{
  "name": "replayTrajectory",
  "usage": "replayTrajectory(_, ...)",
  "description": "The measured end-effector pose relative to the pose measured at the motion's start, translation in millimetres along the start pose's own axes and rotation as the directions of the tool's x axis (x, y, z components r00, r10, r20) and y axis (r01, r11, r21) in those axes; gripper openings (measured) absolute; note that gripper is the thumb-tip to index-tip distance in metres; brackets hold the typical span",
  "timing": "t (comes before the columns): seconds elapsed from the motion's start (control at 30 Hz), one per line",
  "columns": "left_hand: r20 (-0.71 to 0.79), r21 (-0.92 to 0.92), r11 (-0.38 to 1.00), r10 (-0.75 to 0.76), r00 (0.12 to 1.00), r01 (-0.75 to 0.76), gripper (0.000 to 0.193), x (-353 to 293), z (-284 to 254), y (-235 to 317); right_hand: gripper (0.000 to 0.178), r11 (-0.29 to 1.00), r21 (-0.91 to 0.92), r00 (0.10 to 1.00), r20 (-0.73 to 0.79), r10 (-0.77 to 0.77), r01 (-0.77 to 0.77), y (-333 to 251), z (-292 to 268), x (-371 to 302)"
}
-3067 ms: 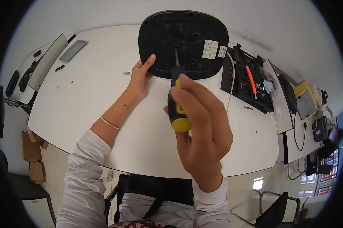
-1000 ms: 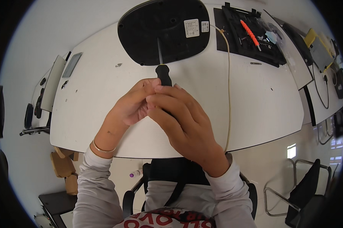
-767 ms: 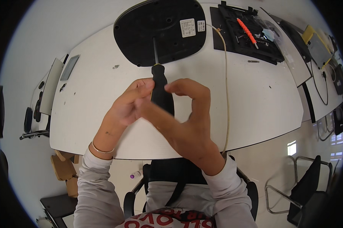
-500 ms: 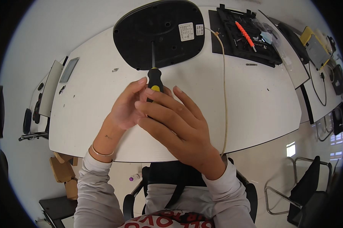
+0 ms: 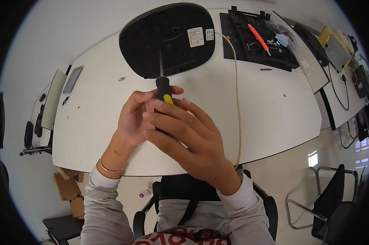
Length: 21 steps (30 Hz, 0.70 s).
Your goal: The person uses a screwdriver to tighten screws into the base of a black electronic device. They repeatedly pick up screws from the table and secure them into the device's mounting holes.
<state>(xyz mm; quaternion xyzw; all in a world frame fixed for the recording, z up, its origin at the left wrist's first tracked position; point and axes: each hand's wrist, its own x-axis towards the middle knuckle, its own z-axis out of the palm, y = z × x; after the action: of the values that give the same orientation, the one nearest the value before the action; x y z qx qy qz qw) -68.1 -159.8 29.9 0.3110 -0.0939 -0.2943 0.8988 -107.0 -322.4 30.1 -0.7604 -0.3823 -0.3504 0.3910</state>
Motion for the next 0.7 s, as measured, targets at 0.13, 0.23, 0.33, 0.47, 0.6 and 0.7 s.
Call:
replayTrajectory(0.13, -0.099, 0.163, 0.987, 0.014, 0.995, 0.002, 0.036, -3, -9, -4, 0.025, 0.999, -0.017, 0.999, 0.041, -0.029, 0.03, 7, 7, 1)
replayTrajectory(0.23, -0.03, 0.164, 0.985, 0.05, 0.998, -0.044, 0.031, -1, -6, 0, 0.037, 0.999, -0.022, 0.999, 0.041, 0.025, -0.024, 5, 6, 0)
replayTrajectory(0.33, -0.097, 0.127, 0.988, 0.1, 0.99, -0.087, 0.034, -1, -6, -6, 0.034, 0.997, 0.023, 0.994, -0.079, 0.071, -0.069, 6, 10, -4)
replayTrajectory(0.47, 0.076, -0.088, 0.996, 0.029, 0.997, -0.022, 0.032, 1, -5, -1, 0.027, 0.991, 0.124, 0.995, -0.091, -0.034, 0.045, 9, 8, 2)
replayTrajectory(0.6, 0.04, -0.13, 0.991, 0.011, 0.999, -0.006, 0.028, -2, -18, -8, 0.033, 0.997, 0.014, 0.991, 0.11, -0.074, 0.073, 3, 9, 3)
replayTrajectory(0.7, -0.101, -0.015, 0.999, 0.033, 0.994, -0.035, 0.031, -3, -9, -8, 0.04, 0.996, -0.089, 0.999, -0.001, -0.032, 0.031, 2, 16, 4)
